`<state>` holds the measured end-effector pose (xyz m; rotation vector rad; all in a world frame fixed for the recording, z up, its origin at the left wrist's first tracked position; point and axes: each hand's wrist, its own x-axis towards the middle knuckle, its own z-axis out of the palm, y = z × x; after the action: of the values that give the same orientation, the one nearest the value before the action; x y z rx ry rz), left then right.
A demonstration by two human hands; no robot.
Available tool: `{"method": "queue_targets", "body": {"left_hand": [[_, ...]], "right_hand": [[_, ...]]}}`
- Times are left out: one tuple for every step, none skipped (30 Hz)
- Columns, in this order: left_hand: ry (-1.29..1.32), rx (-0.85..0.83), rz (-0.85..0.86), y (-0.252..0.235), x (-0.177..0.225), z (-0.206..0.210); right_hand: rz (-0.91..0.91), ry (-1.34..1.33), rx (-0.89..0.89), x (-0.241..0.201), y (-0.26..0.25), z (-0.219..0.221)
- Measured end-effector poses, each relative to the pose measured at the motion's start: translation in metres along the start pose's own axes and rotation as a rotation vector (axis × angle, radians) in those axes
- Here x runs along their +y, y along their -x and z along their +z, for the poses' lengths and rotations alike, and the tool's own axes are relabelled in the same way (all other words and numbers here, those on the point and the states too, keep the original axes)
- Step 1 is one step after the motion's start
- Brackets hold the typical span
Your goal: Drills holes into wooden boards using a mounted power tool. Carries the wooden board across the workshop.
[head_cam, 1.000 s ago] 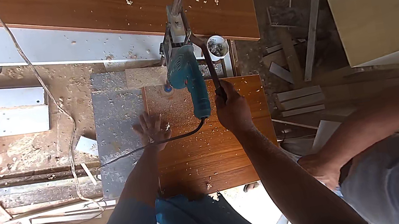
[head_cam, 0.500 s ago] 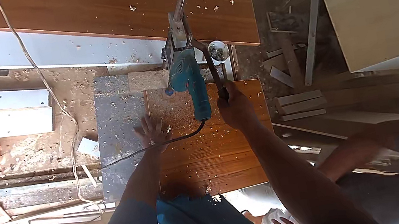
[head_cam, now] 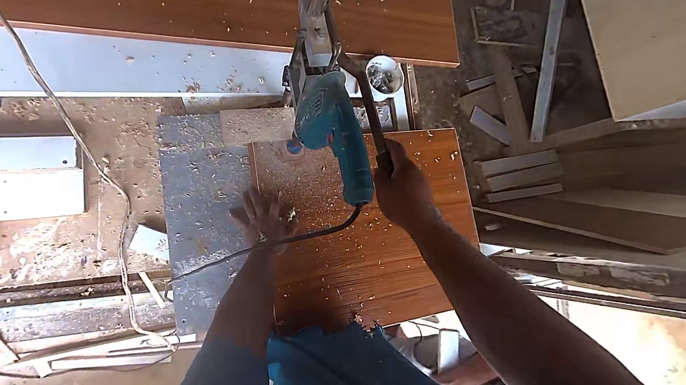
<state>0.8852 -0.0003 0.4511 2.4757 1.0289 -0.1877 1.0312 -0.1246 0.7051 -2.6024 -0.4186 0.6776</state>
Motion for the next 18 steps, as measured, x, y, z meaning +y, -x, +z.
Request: {"method": "queue_targets", "body": {"left_hand": [[0.0,0.008,0.004,0.001,-0.001,0.001],[-0.008,0.002,0.004,0.0,-0.001,0.0],[-0.012,-0.004,0.003,0.0,0.0,0.0],[-0.015,-0.011,0.0,0.0,0.001,-0.002],[-0.009,-0.012,0.002,0.0,0.002,-0.004],[-0.001,-0.007,0.003,-0.001,0.002,-0.004],[0.002,0.003,0.005,0.0,0.001,-0.003],[0.003,-0.003,0.0,0.003,0.0,-0.004],[0.007,-0.018,-0.004,0.001,0.002,-0.008],[0.006,-0.025,-0.005,-0.002,0.003,-0.011],[0.004,-0.022,-0.003,-0.002,0.003,-0.009],[0.001,-0.001,0.002,-0.001,0.001,-0.005],[0.0,0.031,0.011,0.0,0.0,0.0],[-0.002,0.056,0.021,0.0,-0.002,0.003],[-0.003,0.067,0.025,0.0,-0.002,0.003],[0.004,0.058,0.024,-0.001,-0.001,0.002],[0.006,0.032,0.018,-0.001,-0.001,-0.001],[0.002,0.023,0.014,-0.002,0.0,-0.002]], "right_hand": [[0.001,-0.007,0.007,0.003,-0.001,0.004],[-0.001,-0.004,0.015,0.005,-0.002,0.007],[-0.004,0.002,0.021,0.007,-0.004,0.009],[-0.007,0.009,0.02,0.008,-0.005,0.011],[-0.009,0.014,0.013,0.008,-0.006,0.011],[-0.016,0.018,0.005,0.008,-0.008,0.01],[-0.022,0.022,-0.008,0.008,-0.007,0.008],[-0.025,0.021,-0.022,0.008,-0.007,0.005],[-0.021,0.016,-0.033,0.005,-0.008,0.001],[-0.021,0.012,-0.035,0.002,-0.009,-0.003],[-0.021,0.009,-0.034,0.0,-0.007,-0.005],[-0.018,0.007,-0.031,0.001,-0.005,-0.004],[-0.019,0.004,-0.022,0.001,-0.004,-0.003],[-0.026,0.0,-0.011,0.003,-0.003,0.0],[-0.035,-0.001,0.004,0.006,-0.004,0.003],[-0.044,-0.007,0.013,0.008,-0.005,0.006],[-0.05,-0.016,0.017,0.01,-0.005,0.008],[-0.055,-0.027,0.02,0.011,-0.006,0.01]]}}
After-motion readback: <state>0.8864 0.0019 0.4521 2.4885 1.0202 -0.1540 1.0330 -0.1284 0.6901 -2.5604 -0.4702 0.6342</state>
